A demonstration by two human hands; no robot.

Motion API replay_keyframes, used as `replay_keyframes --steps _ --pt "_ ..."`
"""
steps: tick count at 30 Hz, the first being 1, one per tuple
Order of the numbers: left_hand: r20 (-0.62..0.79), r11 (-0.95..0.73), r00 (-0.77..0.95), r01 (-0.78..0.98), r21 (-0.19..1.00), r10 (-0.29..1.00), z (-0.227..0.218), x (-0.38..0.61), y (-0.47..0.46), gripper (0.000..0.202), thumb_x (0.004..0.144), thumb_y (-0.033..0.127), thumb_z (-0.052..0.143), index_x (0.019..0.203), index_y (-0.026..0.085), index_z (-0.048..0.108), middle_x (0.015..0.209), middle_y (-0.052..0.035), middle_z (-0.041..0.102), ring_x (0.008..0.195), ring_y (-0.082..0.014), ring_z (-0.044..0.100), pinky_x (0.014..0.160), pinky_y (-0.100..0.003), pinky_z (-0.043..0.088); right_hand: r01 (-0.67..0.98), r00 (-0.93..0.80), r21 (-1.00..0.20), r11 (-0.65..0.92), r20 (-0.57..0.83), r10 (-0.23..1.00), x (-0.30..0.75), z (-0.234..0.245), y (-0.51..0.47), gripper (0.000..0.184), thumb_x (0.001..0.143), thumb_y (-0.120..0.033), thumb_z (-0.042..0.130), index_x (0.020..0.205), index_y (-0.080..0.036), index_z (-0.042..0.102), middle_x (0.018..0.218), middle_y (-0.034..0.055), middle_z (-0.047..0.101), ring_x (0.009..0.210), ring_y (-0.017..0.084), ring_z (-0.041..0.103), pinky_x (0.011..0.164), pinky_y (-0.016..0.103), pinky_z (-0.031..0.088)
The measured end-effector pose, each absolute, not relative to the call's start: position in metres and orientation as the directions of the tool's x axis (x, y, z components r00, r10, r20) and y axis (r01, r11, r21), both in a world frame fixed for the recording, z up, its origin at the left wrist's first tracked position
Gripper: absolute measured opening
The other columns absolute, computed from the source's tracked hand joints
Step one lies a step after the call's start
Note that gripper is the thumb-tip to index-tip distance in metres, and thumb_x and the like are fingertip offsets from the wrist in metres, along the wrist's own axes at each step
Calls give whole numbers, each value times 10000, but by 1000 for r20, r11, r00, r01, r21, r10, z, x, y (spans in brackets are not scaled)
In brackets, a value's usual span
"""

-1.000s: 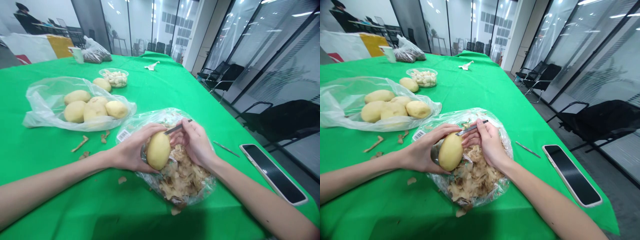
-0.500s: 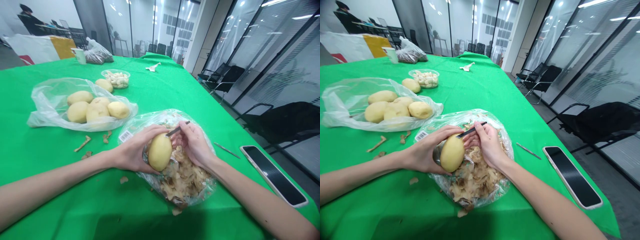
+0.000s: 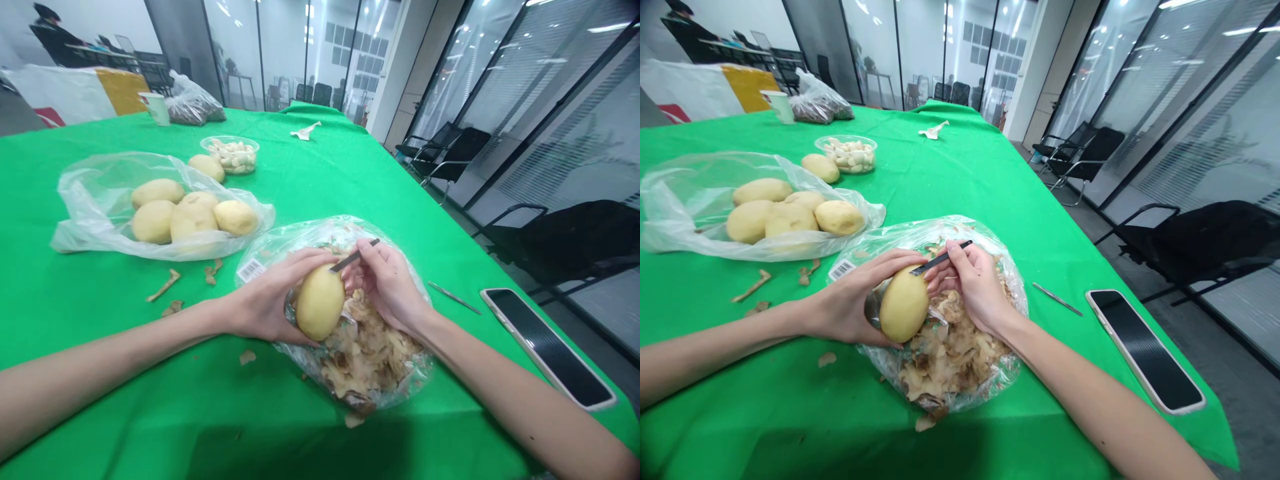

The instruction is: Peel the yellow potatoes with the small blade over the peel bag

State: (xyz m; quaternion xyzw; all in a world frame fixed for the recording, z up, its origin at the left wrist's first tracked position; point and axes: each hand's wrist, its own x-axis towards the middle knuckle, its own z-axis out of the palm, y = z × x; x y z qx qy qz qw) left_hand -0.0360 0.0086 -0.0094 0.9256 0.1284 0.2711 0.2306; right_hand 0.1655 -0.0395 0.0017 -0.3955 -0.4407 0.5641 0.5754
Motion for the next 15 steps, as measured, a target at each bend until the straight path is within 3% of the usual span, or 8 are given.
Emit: replay_keyframes --steps 15 --pt "466 -870 816 89 484 342 -9 -36 10 999 624 410 855 1460 249 331 1409 -158 477 1317 -353 449 1081 -508 413 -338 -8 -939 59 66 998 168 2 -39 303 833 -397 680 655 -152 682 535 25 664 472 95 596 462 176 518"
